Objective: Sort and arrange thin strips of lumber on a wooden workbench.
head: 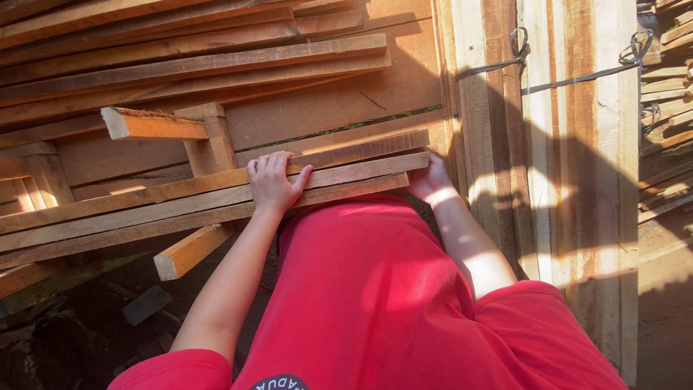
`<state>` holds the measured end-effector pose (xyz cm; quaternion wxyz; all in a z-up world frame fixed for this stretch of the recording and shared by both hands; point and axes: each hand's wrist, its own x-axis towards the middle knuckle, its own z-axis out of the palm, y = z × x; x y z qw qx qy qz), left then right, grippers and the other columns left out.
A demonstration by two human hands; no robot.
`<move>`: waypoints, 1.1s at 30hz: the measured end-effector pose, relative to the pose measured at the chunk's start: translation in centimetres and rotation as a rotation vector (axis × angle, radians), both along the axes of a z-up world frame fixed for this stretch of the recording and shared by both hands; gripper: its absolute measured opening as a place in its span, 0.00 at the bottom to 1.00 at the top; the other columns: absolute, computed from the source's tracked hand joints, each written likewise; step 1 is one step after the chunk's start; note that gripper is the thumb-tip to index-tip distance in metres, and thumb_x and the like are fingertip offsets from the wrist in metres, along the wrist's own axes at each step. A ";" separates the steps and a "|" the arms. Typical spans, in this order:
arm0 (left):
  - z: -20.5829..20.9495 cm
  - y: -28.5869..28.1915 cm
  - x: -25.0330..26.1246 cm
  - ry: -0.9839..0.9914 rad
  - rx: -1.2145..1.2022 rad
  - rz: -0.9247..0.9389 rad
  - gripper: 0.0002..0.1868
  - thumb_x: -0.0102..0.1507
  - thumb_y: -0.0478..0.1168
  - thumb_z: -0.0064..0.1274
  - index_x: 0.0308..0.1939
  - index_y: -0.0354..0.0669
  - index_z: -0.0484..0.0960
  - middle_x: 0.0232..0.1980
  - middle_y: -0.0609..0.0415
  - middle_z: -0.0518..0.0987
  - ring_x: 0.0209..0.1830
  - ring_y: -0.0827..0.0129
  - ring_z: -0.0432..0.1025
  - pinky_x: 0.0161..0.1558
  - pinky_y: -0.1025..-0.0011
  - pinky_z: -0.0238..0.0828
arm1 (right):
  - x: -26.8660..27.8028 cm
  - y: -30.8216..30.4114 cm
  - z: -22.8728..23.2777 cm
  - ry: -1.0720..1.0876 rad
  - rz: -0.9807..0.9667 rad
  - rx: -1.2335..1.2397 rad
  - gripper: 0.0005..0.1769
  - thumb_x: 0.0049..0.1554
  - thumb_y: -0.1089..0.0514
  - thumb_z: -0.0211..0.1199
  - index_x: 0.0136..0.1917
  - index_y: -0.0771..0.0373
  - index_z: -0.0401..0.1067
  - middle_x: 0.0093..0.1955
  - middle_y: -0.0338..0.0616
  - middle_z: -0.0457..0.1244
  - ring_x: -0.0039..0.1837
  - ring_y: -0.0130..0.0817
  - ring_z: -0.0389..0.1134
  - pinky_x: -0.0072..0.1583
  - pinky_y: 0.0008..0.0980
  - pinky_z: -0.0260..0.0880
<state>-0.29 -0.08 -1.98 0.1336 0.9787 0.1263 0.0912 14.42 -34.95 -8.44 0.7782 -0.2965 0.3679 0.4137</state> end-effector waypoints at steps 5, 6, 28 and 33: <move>0.2 -0.1 -0.1 0.001 0.010 0.015 0.26 0.62 0.70 0.56 0.49 0.56 0.82 0.47 0.61 0.82 0.49 0.66 0.74 0.58 0.61 0.58 | -0.6 0.2 -1.0 -0.030 0.040 -0.003 0.29 0.57 0.36 0.62 0.64 0.54 0.76 0.62 0.48 0.70 0.62 0.50 0.70 0.67 0.52 0.67; 0.1 0.0 -0.1 0.006 0.012 0.020 0.26 0.62 0.70 0.56 0.49 0.56 0.82 0.47 0.61 0.82 0.49 0.66 0.74 0.58 0.61 0.58 | -0.8 0.4 -0.8 -0.025 0.044 -0.001 0.29 0.57 0.36 0.62 0.64 0.54 0.76 0.62 0.48 0.70 0.62 0.50 0.70 0.67 0.52 0.67; 0.4 0.1 0.0 0.037 -0.033 0.004 0.25 0.62 0.68 0.58 0.49 0.57 0.81 0.47 0.62 0.82 0.52 0.67 0.74 0.59 0.61 0.57 | 0.4 0.0 -6.7 0.071 0.191 0.170 0.27 0.49 0.47 0.59 0.59 0.56 0.79 0.55 0.49 0.72 0.55 0.53 0.73 0.59 0.53 0.71; 0.5 0.1 0.1 0.047 -0.034 0.008 0.25 0.62 0.68 0.59 0.49 0.57 0.82 0.48 0.62 0.83 0.52 0.67 0.73 0.59 0.61 0.57 | 0.1 1.1 -8.0 0.093 0.172 0.192 0.26 0.50 0.46 0.58 0.60 0.55 0.78 0.56 0.48 0.71 0.56 0.52 0.73 0.60 0.52 0.70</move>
